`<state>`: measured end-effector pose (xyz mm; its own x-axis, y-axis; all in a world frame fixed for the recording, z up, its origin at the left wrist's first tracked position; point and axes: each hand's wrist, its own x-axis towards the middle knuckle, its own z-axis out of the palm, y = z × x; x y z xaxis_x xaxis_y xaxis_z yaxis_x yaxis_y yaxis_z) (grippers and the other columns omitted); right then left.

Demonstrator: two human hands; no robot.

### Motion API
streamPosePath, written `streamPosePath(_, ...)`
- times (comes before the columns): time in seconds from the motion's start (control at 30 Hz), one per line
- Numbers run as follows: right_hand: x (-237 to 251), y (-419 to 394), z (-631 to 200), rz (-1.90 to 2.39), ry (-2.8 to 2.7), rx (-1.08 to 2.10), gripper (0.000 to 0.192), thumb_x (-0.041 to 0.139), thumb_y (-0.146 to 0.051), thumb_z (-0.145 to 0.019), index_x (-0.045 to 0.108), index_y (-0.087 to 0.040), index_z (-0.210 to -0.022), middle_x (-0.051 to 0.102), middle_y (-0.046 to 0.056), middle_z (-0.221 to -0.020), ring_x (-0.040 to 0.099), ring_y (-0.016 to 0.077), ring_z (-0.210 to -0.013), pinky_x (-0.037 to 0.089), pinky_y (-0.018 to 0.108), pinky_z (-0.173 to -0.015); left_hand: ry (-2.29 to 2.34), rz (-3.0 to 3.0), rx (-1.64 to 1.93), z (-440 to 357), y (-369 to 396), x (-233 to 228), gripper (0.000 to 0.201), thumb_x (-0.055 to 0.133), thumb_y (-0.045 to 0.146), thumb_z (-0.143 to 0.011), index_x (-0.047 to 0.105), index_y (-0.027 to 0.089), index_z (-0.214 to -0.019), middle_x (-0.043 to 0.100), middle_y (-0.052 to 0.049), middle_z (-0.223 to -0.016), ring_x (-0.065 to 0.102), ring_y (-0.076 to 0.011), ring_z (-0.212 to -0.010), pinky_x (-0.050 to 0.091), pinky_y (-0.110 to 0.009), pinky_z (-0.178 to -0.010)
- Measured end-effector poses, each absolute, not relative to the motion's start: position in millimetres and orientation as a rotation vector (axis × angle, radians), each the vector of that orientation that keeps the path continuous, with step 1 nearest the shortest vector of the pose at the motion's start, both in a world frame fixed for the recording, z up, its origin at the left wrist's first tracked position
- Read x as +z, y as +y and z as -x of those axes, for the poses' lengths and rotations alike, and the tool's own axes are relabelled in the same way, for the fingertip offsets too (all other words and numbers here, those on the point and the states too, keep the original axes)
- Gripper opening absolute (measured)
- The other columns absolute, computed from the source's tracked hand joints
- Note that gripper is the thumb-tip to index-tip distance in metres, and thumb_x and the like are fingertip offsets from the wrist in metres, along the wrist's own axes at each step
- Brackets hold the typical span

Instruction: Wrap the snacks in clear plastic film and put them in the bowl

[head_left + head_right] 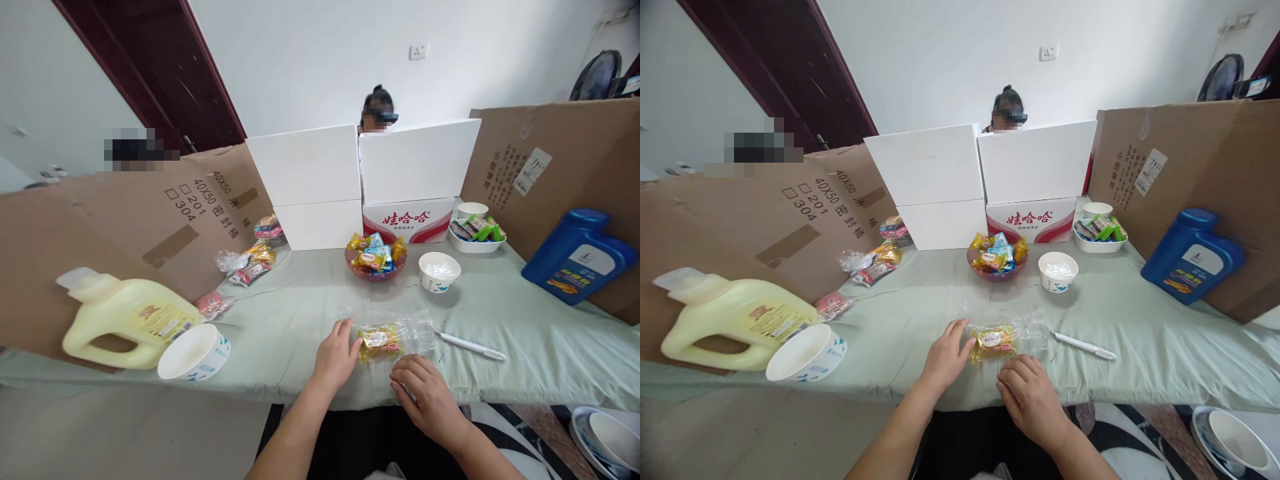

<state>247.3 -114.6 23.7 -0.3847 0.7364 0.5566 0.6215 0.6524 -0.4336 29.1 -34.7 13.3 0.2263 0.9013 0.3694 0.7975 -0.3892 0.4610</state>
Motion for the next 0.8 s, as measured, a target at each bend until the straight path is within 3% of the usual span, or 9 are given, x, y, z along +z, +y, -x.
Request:
streamPosePath(0.17,31.2,-101.6,-256.3,1.106,-2.073,0.031,0.021,0.049,-0.017,-0.092,0.059,-0.023,-0.109,0.065,0.007,-0.110,0.056,0.0224,-0.110,0.049,0.043,-0.092,1.559,-2.378,0.808,-29.6,-38.9,15.8,0.008,0.060,0.024,-0.084,0.065,0.022,-0.089,0.063,-0.004,-0.075,0.059,-0.0247,-0.077,0.049,-0.037,-0.071)
streamPosePath(0.27,42.3,-92.0,-259.4,1.124,-2.046,-0.025,0.024,0.049,-0.019,-0.092,0.058,-0.023,-0.114,0.064,0.007,-0.115,0.054,0.0230,-0.115,0.047,0.044,-0.096,1.560,-2.433,0.886,-34.5,-53.1,32.4,0.012,0.054,0.013,-0.083,0.062,0.021,-0.079,0.062,-0.005,-0.080,0.057,-0.0251,-0.083,0.047,-0.041,-0.076)
streamPosePath(0.37,55.5,-86.5,-260.0,1.109,-1.998,-0.069,0.022,0.049,-0.019,-0.092,0.060,-0.022,-0.111,0.064,0.008,-0.114,0.054,0.0229,-0.114,0.045,0.043,-0.096,1.274,-2.607,0.818,-36.4,-77.6,52.4,0.017,0.055,0.008,-0.079,0.063,0.022,-0.084,0.065,-0.007,-0.105,0.054,-0.0284,-0.109,0.035,-0.053,-0.100)
streamPosePath(0.47,62.9,-84.0,-259.4,1.113,-2.014,-0.073,0.019,0.048,-0.020,-0.093,0.061,-0.022,-0.106,0.067,0.007,-0.104,0.058,0.0220,-0.104,0.044,0.043,-0.094,0.867,-2.637,0.465,-33.7,-103.2,65.2,0.009,0.066,0.017,-0.076,0.063,0.025,-0.079,0.069,-0.001,-0.093,0.058,-0.0272,-0.106,0.020,-0.059,-0.111)
streamPosePath(0.53,61.2,-80.0,-258.9,1.160,-2.045,-0.051,0.018,0.046,-0.021,-0.094,0.062,-0.022,-0.102,0.067,0.007,-0.099,0.061,0.0213,-0.097,0.046,0.041,-0.089,0.740,-2.550,0.299,-32.7,-112.1,70.0,0.007,0.071,0.026,-0.074,0.064,0.025,-0.075,0.067,0.002,-0.074,0.064,-0.0221,-0.084,0.035,-0.051,-0.104)
streamPosePath(0.6,54.0,-72.3,-259.0,1.262,-2.054,-0.028,0.020,0.043,-0.021,-0.095,0.062,-0.021,-0.101,0.067,0.008,-0.100,0.063,0.0202,-0.091,0.049,0.036,-0.081,0.746,-2.476,0.267,-35.5,-110.1,73.6,0.002,0.067,0.027,-0.079,0.065,0.025,-0.079,0.067,0.002,-0.071,0.063,-0.0184,-0.071,0.049,-0.038,-0.085)
streamPosePath(0.67,43.2,-62.6,-260.4,1.416,-2.043,-0.029,0.023,0.042,-0.020,-0.094,0.061,-0.021,-0.105,0.068,0.008,-0.103,0.066,0.0185,-0.084,0.051,0.030,-0.070,0.814,-2.456,0.381,-42.8,-97.3,75.7,0.010,0.056,0.020,-0.086,0.066,0.024,-0.086,0.068,-0.001,-0.080,0.063,-0.0191,-0.076,0.051,-0.032,-0.075)
streamPosePath(0.73,31.1,-54.7,-263.7,1.574,-2.037,-0.055,0.025,0.043,-0.018,-0.092,0.062,-0.021,-0.108,0.069,0.007,-0.101,0.068,0.0175,-0.074,0.050,0.027,-0.059,0.905,-2.472,0.571,-52.3,-77.8,73.1,0.022,0.047,0.012,-0.087,0.065,0.023,-0.095,0.068,-0.005,-0.094,0.062,-0.0217,-0.091,0.050,-0.036,-0.084)
streamPosePath(0.8,18.1,-52.5,-268.6,1.677,-2.048,-0.093,0.025,0.045,-0.018,-0.091,0.063,-0.021,-0.109,0.071,0.006,-0.095,0.068,0.0176,-0.068,0.048,0.027,-0.053,1.044,-2.494,0.663,-59.8,-57.2,64.3,0.030,0.053,0.011,-0.082,0.062,0.021,-0.108,0.064,-0.009,-0.113,0.056,-0.0270,-0.109,0.045,-0.045,-0.096)
